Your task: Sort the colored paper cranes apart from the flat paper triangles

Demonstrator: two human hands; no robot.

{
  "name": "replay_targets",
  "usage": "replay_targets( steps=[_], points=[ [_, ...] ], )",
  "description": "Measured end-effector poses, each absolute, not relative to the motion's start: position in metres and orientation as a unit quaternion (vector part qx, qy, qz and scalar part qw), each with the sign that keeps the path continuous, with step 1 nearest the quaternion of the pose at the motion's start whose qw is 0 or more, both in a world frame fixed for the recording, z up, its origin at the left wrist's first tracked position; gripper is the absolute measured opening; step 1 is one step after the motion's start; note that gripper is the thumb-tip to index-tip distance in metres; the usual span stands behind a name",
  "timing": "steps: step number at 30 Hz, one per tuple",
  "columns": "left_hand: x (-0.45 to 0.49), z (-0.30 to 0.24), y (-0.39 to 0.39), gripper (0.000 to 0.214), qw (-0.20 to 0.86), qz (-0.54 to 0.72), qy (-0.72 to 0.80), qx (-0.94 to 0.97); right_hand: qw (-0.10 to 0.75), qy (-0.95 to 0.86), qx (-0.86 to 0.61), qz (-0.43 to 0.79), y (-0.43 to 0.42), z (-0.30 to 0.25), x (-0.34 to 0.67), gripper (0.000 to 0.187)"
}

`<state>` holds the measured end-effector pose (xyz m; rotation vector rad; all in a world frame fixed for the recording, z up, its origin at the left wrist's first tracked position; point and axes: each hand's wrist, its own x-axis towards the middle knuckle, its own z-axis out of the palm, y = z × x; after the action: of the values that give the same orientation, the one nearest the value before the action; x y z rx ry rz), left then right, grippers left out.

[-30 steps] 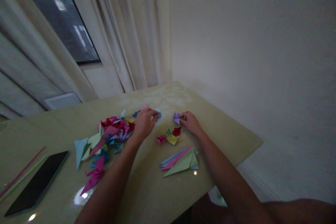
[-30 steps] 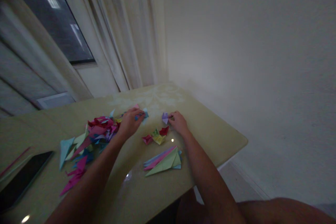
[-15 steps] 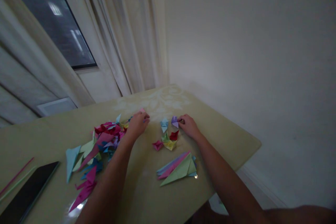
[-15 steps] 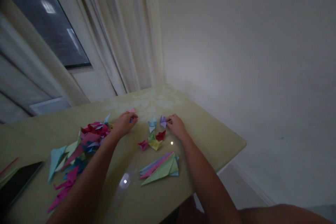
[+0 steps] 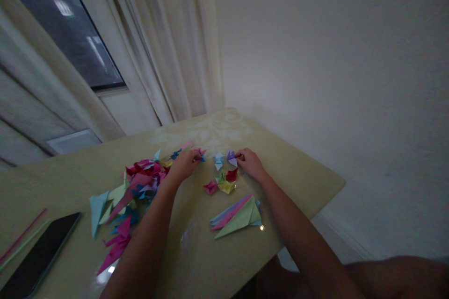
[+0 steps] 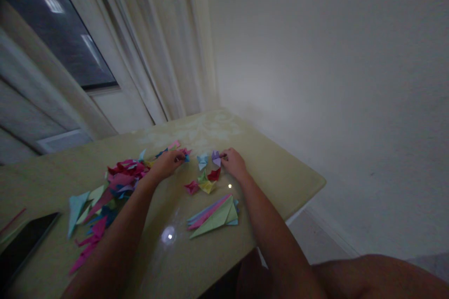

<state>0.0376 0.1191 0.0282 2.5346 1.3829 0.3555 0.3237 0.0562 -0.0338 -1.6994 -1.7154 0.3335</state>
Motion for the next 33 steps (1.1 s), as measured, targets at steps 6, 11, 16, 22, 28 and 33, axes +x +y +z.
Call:
replay_targets(
  steps=[6, 11, 16, 22, 28, 33],
  points=[
    [0.032, 0.035, 0.123, 0.030, 0.154, 0.166, 0.452, 0.863, 0.344, -0.668, -0.647, 0.131, 0.054, -0.034, 0.324, 0.016],
    [0.028, 0.032, 0.125, 0.033, 0.136, 0.177, 0.455, 0.862, 0.345, -0.661, -0.652, 0.138, 0.055, -0.032, 0.322, 0.016],
    [0.061, 0.010, 0.113, 0.028, 0.142, 0.162, 0.421, 0.881, 0.344, -0.664, -0.652, 0.129, 0.053, -0.031, 0.321, 0.014],
    [0.043, 0.015, 0.120, 0.012, 0.166, 0.095, 0.427, 0.884, 0.348, -0.658, -0.652, 0.143, 0.051, -0.031, 0.321, 0.016],
    [0.018, 0.039, 0.121, 0.016, 0.258, -0.007, 0.362, 0.896, 0.351, -0.660, -0.648, 0.146, 0.052, -0.031, 0.321, 0.015],
    [0.034, 0.025, 0.121, 0.031, 0.136, 0.127, 0.457, 0.870, 0.348, -0.666, -0.645, 0.140, 0.052, -0.031, 0.321, 0.014]
  ],
)
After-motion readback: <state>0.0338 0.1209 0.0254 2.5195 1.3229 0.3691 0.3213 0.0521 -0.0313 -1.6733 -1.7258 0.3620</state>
